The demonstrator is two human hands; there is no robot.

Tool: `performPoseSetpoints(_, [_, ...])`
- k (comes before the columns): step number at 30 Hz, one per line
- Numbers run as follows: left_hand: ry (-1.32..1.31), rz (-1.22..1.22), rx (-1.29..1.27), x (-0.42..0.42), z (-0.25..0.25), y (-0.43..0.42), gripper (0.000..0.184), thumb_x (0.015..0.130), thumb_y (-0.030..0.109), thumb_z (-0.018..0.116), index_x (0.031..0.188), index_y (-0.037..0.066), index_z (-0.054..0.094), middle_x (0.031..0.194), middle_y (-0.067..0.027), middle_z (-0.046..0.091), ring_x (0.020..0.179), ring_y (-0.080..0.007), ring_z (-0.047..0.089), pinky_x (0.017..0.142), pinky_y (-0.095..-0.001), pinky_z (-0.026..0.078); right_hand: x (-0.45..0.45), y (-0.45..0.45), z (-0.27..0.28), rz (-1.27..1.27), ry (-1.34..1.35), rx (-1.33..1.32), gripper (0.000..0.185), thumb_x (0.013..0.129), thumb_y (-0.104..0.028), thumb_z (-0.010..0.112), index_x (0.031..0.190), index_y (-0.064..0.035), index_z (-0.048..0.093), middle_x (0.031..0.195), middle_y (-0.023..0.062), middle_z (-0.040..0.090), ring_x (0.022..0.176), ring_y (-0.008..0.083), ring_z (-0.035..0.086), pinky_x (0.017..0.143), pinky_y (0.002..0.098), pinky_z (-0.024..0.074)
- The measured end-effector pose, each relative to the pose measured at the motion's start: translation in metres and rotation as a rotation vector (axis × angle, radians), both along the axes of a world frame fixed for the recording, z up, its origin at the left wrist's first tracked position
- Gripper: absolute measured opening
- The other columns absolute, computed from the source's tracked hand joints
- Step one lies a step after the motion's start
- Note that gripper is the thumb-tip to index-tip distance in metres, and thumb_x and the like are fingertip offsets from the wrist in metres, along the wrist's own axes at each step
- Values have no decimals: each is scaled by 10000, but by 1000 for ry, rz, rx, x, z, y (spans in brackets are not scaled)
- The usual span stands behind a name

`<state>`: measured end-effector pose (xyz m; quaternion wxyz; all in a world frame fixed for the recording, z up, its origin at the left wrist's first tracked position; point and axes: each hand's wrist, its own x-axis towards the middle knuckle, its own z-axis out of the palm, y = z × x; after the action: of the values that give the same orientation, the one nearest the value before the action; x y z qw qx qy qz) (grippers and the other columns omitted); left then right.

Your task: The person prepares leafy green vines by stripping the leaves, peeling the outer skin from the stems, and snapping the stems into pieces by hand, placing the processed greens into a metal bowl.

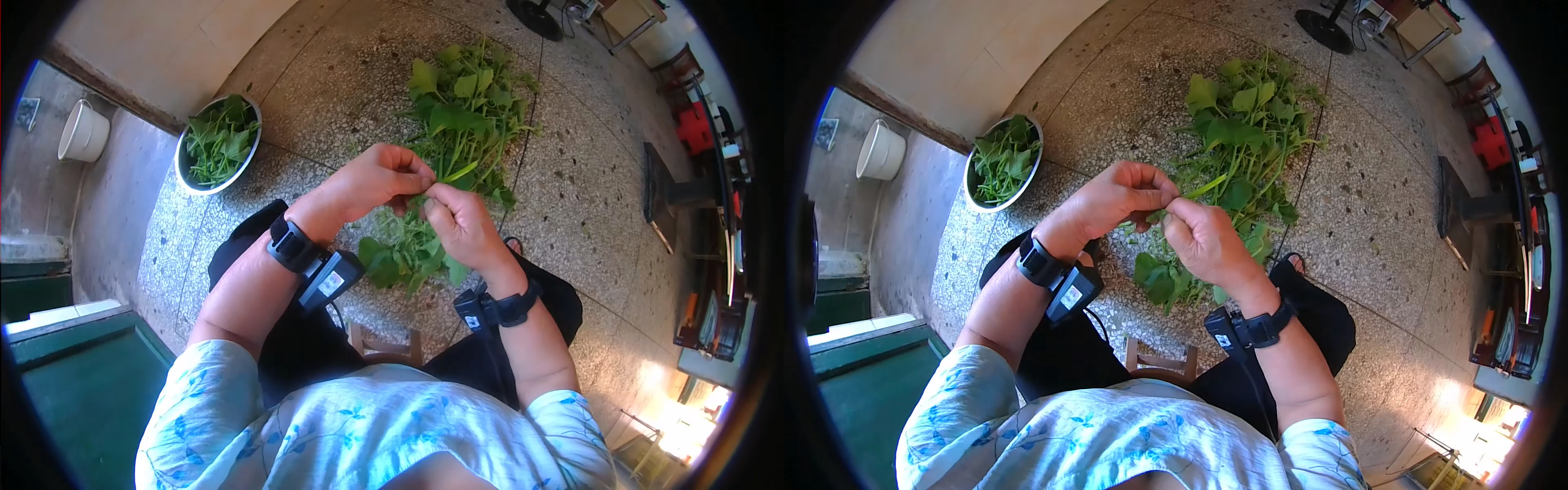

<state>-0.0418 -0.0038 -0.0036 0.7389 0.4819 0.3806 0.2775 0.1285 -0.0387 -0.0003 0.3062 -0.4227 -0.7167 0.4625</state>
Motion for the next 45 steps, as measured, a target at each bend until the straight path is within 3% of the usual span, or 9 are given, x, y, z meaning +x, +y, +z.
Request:
performPoseSetpoints(7, [-128, -38, 211, 2, 18, -10, 306, 854, 236, 501, 1025, -17, 524, 961, -49, 542, 812, -105, 525, 763, -251, 424, 8, 6, 5, -121, 322, -269, 215, 818, -191, 431, 732, -14, 519, 682, -1, 496, 646, 67, 435, 604, 217, 359])
performPoseSetpoints(12, [-78, 112, 403, 17, 7, -10, 246, 878, 168, 451, 1023, -15, 531, 909, -50, 571, 808, -100, 539, 731, -235, 436, 3, 6, 1, -155, 572, -383, 198, 812, -181, 429, 735, -21, 518, 671, -5, 488, 607, 72, 425, 577, 210, 351])
performPoseSetpoints(20, [-414, 314, -17, 6, -7, 3, 237, 884, 190, 432, 996, 10, 537, 864, -60, 590, 772, -127, 576, 653, -238, 463, 17, 9, -1, -96, 894, -618, 159, 795, -165, 419, 750, -38, 504, 608, -8, 435, 527, 71, 387, 482, 209, 320])
performPoseSetpoints(27, [-408, 386, 28, -15, -8, 14, 241, 885, 196, 431, 993, 4, 529, 897, -72, 585, 773, -129, 580, 602, -235, 461, 52, 22, 8, -328, 1051, -460, 133, 770, -163, 403, 756, -67, 494, 566, -16, 369, 486, 81, 317, 443, 222, 284])
performPoseSetpoints(32, [-389, 450, 206, -7, 2, 8, 223, 884, 151, 426, 980, -22, 530, 908, -86, 578, 785, -155, 578, 663, -250, 471, 44, 17, 11, -555, 576, -271, 224, 763, -75, 385, 882, -40, 571, 629, -1, 468, 559, 89, 432, 505, 224, 371])
performPoseSetpoints(36, [-244, 473, 431, 9, 8, -3, 144, 852, 52, 453, 935, -17, 549, 901, -83, 577, 794, -162, 572, 691, -267, 467, 13, 6, 0, -299, 283, -257, 150, 791, -119, 504, 835, -33, 618, 778, 25, 576, 708, 92, 522, 579, 237, 436])
performPoseSetpoints(38, [104, 425, 951, 15, 5, -7, 145, 771, -36, 496, 889, 1, 572, 841, -92, 571, 762, -179, 578, 668, -265, 459, 3, 4, -4, -313, 405, -278, 138, 783, -156, 578, 846, -37, 610, 756, 12, 568, 674, 77, 508, 545, 227, 428])
performPoseSetpoints(40, [203, 405, 1036, 19, 13, -13, 143, 737, -78, 516, 832, 13, 572, 847, -100, 575, 769, -201, 577, 687, -280, 460, 0, 7, -4, -369, 786, -557, 122, 792, -152, 580, 841, -41, 598, 713, -7, 545, 621, 64, 486, 506, 208, 402])
performPoseSetpoints(45, [273, 377, 1212, 24, 12, -14, 165, 682, -111, 530, 788, 15, 552, 822, -109, 563, 748, -231, 579, 629, -280, 468, 5, 11, -7, -370, 933, -710, 82, 791, -136, 578, 799, -54, 578, 658, -34, 498, 564, 47, 449, 443, 199, 357])
